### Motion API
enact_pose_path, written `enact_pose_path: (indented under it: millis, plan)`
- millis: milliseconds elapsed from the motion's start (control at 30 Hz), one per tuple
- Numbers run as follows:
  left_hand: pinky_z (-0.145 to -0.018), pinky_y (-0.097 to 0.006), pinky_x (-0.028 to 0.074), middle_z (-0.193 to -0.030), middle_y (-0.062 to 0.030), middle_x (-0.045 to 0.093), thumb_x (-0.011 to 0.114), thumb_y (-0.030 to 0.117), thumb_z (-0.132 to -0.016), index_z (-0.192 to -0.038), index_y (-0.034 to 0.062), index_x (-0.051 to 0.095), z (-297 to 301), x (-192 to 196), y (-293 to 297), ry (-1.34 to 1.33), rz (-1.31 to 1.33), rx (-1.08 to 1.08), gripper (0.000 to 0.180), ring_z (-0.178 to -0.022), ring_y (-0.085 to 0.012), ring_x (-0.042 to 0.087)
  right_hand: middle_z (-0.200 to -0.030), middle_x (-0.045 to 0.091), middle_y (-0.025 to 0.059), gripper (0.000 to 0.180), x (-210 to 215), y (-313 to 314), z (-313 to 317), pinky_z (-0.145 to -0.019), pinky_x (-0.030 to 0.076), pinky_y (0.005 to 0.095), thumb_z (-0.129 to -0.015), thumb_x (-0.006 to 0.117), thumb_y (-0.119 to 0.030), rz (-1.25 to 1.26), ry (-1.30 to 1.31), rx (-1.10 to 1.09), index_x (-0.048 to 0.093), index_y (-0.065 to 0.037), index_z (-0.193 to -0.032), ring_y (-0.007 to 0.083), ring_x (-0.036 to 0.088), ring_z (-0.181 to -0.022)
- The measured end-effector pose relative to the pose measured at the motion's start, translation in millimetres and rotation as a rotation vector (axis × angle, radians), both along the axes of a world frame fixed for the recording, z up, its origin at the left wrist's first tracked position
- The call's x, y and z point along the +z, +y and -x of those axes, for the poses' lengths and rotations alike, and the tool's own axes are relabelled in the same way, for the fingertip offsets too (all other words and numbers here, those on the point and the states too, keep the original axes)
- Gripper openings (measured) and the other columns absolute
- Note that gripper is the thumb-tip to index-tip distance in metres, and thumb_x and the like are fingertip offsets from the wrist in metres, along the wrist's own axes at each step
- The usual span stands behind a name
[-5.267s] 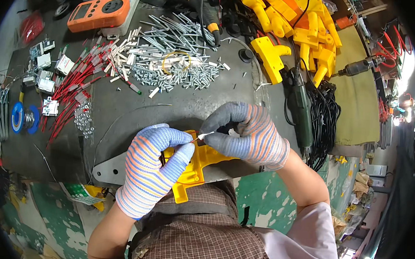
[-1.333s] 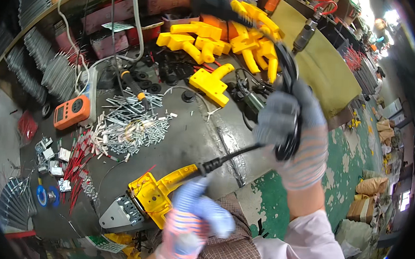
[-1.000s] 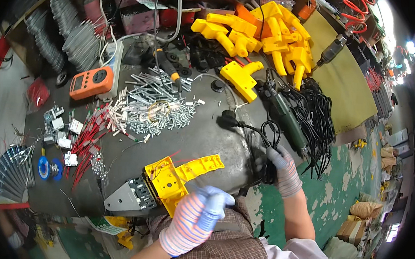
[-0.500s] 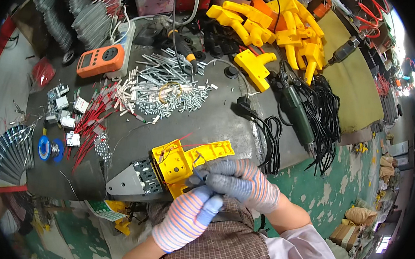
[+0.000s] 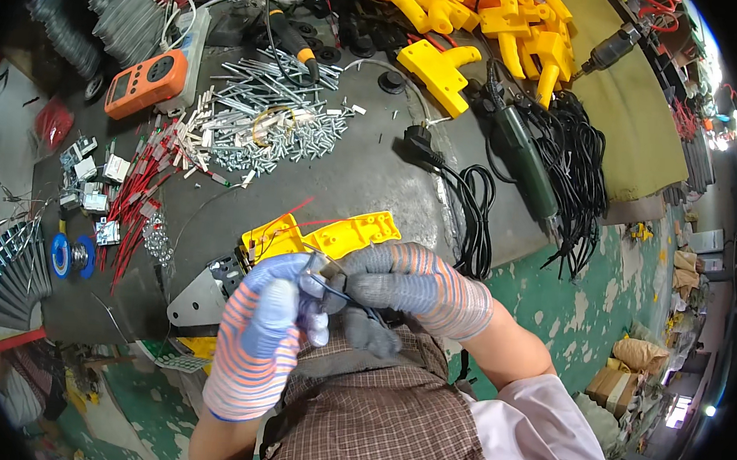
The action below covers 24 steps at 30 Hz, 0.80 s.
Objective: The person assembles and solders wires and a switch component inside a yellow plastic tool housing using a soldering iron and solder, securing the components with screws.
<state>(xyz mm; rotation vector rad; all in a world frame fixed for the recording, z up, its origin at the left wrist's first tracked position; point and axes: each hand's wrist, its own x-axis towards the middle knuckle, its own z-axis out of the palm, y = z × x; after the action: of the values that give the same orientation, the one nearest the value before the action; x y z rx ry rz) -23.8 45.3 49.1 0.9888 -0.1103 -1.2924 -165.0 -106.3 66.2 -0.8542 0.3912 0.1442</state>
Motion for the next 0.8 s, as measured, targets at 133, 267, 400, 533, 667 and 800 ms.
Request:
enact_pose_path:
  millis: [133,267,400,533,667,800]
  plan:
    - [-0.055,-0.024,0.045,-0.085,-0.0055,0.06,0.061,0.013,-0.09,-0.099,0.0042,0.059,7,1,-13,-0.194,-0.034,0.085,0.013,-0.063,-0.01,0.053,-0.089,0.066,0.0079,0.027,-23,10,3,-0.06,0.051,0.0218,-0.099,0.048,-0.02,0.606,-0.179,-0.101,0.062,0.0,-0.109,0.008,0.063,-0.066]
    - [-0.051,-0.023,0.041,-0.077,-0.0043,0.058,0.06,0.012,-0.091,-0.093,0.0062,0.058,-4,2,-22,-0.086,0.008,0.126,0.007,-0.059,-0.0074,0.05,-0.096,0.067,0.007,0.026,2,10,-1,-0.077,0.05,0.0293,-0.097,0.052,-0.019,0.142,0.056,-0.324,0.064,0.0,-0.11,0.015,0.063,-0.086]
    - [-0.054,-0.021,0.043,-0.08,-0.0066,0.062,0.057,0.022,-0.095,-0.117,0.0065,0.056,5,17,-33,-0.193,-0.031,0.159,0.027,-0.063,-0.007,0.053,-0.095,0.065,0.0112,0.028,-11,7,0,-0.083,0.046,0.0359,-0.091,0.06,-0.017,0.862,-0.44,-0.188,0.065,-0.005,-0.116,0.024,0.06,-0.093]
    - [-0.06,-0.02,0.046,-0.096,-0.0064,0.061,0.062,0.021,-0.091,-0.126,0.0028,0.05,4,-2,-22,-0.381,0.297,0.192,0.041,-0.068,-0.007,0.054,-0.087,0.063,0.0115,0.029,-11,10,-3,-0.077,0.045,0.0362,-0.089,0.061,-0.016,0.985,-0.247,-0.232,0.066,-0.007,-0.116,0.0254,0.057,-0.083]
    - [-0.073,-0.023,0.046,-0.1,-0.0037,0.058,0.072,0.011,-0.081,-0.106,0.0027,0.062,-1,9,-17,-0.675,0.163,0.108,0.028,-0.082,-0.0094,0.055,-0.085,0.062,0.0107,0.03,-13,16,-7,-0.076,0.046,0.0358,-0.086,0.064,-0.016,1.091,-0.277,-0.234,0.066,-0.006,-0.114,0.0273,0.057,-0.081]
    - [-0.079,-0.024,0.044,-0.096,-0.0023,0.058,0.07,0.001,-0.081,-0.096,0.0059,0.063,2,3,-12,-0.573,0.243,0.191,0.017,-0.086,-0.0098,0.053,-0.084,0.062,0.0071,0.045,-11,27,-3,-0.077,0.047,0.0328,-0.084,0.065,-0.006,0.972,-0.202,-0.441,0.055,-0.005,-0.128,0.018,0.058,-0.081]
